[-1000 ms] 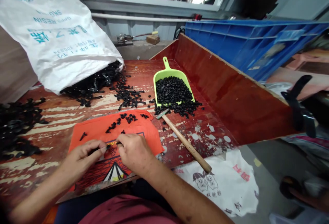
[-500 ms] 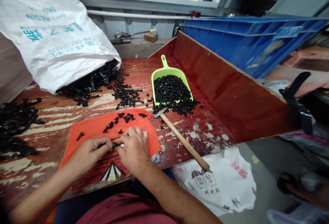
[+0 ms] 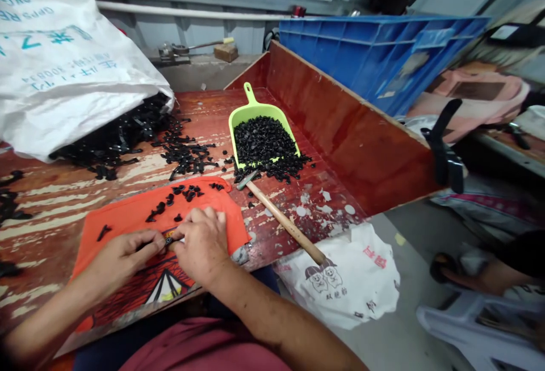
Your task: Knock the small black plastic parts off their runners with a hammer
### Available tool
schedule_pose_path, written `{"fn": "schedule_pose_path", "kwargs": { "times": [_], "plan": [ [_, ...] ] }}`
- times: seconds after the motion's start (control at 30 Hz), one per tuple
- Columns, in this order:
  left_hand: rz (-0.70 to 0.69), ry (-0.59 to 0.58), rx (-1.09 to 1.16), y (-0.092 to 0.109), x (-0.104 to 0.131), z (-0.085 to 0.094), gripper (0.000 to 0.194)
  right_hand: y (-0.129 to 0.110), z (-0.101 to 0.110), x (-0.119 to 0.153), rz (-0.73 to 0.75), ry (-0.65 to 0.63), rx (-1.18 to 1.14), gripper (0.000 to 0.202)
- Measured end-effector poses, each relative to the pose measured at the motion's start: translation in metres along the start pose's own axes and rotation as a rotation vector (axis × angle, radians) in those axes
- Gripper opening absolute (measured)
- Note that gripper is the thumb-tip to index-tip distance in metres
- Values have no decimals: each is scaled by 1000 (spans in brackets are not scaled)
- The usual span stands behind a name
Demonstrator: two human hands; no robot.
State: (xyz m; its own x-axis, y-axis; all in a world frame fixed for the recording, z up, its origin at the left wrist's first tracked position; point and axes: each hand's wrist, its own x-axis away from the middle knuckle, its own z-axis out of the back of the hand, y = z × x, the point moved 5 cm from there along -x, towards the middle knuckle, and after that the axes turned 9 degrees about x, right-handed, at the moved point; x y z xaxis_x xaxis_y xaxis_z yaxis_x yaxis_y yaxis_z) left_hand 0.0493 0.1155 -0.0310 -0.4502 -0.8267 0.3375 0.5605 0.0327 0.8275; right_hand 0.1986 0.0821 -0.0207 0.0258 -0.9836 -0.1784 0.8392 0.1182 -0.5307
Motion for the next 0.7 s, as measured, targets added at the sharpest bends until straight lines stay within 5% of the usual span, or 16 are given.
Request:
{"fn": "schedule_pose_path", "kwargs": {
  "times": [0.1,0.2,0.3,0.37,0.5,0.63,0.7],
  "plan": [
    [18,3,4,1,-1,0,38,3,11,0,85,-18,36,13],
    [55,9,35,1,-1,0,38,27,51,7,133,52,154,23],
    [76,9,56,-1,0,0,38,80,101,22,-53,129,465,19],
    [76,15,66,-2,0,1,36,115,121,33,-202,59,666,23],
    [74,33,70,-2,0,2,34,156,121,45,-326,-214,595,22],
    [14,68,41,5,2,0,35,153,122,49,-352,-273,512,8],
    [-17,97,29,8,5,0,34,142,124,54,-343,-301,406,18]
  ]
}}
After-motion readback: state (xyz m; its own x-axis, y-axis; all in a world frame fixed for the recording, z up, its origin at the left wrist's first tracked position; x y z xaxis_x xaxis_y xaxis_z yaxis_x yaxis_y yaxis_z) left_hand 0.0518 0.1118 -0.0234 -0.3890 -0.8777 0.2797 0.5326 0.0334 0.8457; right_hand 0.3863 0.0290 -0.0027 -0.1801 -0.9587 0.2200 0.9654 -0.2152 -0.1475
